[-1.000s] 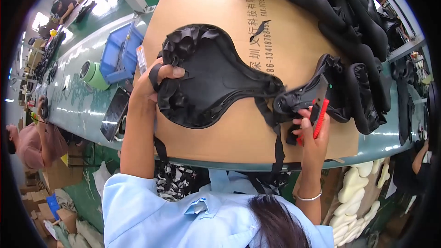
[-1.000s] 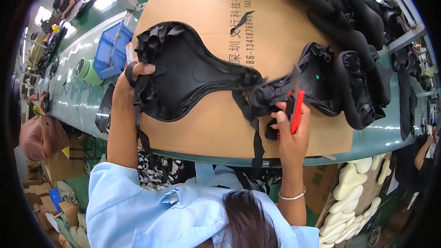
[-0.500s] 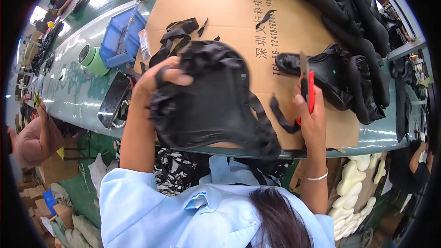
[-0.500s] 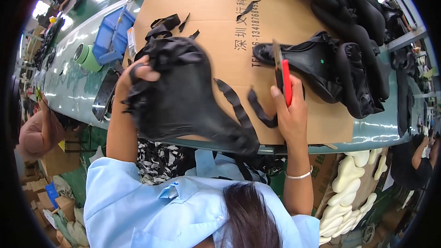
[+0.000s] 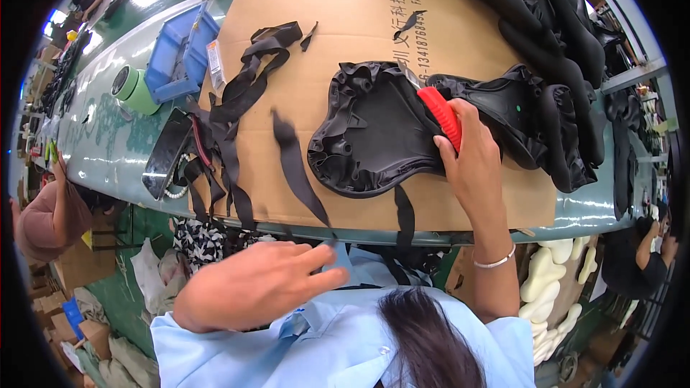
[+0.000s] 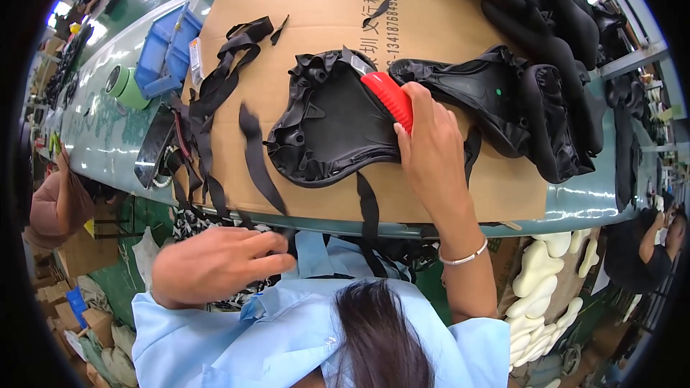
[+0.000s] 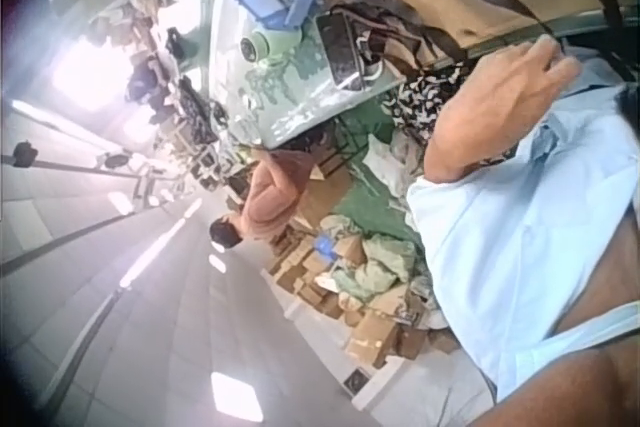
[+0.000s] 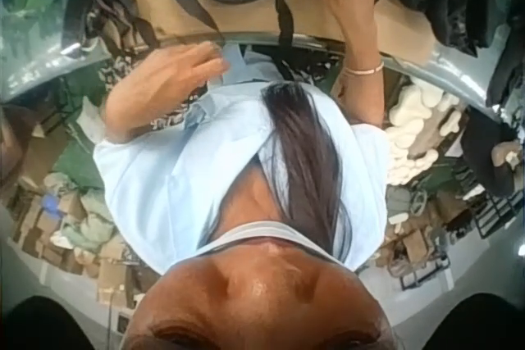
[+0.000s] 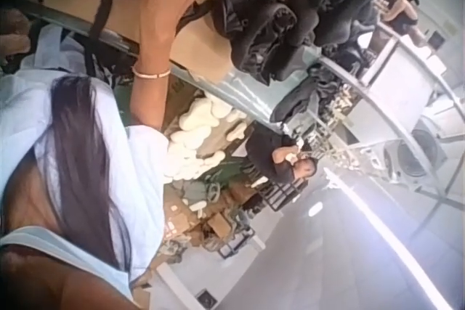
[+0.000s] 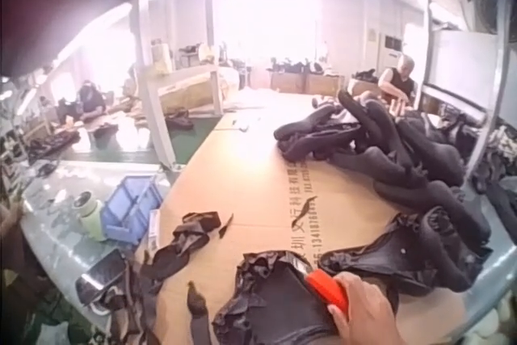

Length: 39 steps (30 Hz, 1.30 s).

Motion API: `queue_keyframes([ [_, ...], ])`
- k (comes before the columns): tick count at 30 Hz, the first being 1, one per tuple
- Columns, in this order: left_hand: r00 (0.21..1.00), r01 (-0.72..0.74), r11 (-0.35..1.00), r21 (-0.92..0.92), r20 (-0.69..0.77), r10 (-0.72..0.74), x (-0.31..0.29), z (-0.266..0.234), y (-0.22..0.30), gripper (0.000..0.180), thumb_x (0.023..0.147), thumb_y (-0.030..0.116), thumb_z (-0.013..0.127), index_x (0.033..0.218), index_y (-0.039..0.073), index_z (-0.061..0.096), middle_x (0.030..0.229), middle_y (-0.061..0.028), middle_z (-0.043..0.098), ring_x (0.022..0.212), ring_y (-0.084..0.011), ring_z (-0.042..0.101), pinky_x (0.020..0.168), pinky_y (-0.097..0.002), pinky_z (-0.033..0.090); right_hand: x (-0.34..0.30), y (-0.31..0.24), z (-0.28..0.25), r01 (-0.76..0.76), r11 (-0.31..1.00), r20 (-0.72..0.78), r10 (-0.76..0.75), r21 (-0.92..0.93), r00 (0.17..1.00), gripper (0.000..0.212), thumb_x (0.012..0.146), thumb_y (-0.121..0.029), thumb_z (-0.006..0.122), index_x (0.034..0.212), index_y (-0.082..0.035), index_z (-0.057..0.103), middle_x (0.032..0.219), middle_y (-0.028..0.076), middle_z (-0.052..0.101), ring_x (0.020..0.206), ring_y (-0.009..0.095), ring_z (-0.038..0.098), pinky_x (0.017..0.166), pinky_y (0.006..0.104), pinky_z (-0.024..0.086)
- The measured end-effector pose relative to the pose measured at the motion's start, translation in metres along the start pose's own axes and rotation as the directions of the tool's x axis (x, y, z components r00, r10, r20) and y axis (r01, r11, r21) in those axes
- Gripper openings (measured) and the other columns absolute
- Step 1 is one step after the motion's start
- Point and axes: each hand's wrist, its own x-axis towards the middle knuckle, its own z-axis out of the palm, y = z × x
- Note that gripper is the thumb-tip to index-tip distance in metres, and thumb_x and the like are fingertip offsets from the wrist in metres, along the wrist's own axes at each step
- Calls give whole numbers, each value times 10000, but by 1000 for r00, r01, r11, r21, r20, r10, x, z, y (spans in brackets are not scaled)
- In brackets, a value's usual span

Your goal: Trim excess fabric or material from the base of bicycle seats using a utility knife.

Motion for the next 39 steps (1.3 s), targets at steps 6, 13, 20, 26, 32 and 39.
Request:
queue_keyframes([
  [6,952,-131,910,394,-207,227,40,6,32,218,803,54,530,1019,29,539,1162,-165,518,997,-330,533,846,-442,415,-4,15,3,12,1000,4,-12,4,1000,358,792,17,616,1128,-21,497,838,186,601,755,364,578,686,412,458],
  [13,627,200,976,-88,-753,-197,148,27,-32,226,902,207,559,887,-14,602,827,-150,615,845,-309,585,768,-394,447,-16,1,-9,-552,562,290,490,616,822,243,820,-53,619,1041,-6,528,800,54,592,707,134,563,645,284,450],
  [20,458,334,879,-340,-756,-467,171,25,-26,247,805,262,688,757,26,635,717,-99,624,777,-277,596,708,-404,458,-49,-36,0,-464,690,131,479,555,868,279,831,-44,644,1078,-2,521,810,30,594,725,78,555,684,239,469],
  [26,443,104,916,-388,-806,-392,158,31,-40,164,781,174,683,764,20,629,690,-89,602,735,-245,571,684,-377,446,-50,-27,-27,-551,620,279,485,559,829,395,866,-58,622,1232,-19,479,860,36,598,713,86,552,658,228,466],
  [32,406,-18,877,-481,-805,-433,152,31,-34,124,751,111,687,742,6,622,684,-66,574,616,-157,520,568,-296,429,-59,-12,-44,-76,972,147,43,224,988,494,865,-23,634,1342,-22,506,1133,168,658,850,283,672,735,338,524],
  [39,410,-58,887,-459,-821,-398,150,33,-42,116,766,112,682,749,12,624,662,-28,569,596,-102,501,553,-255,414,-51,-12,-48,-185,955,351,95,233,931,545,822,-21,665,1343,-119,537,946,171,666,675,282,596,647,349,499],
])
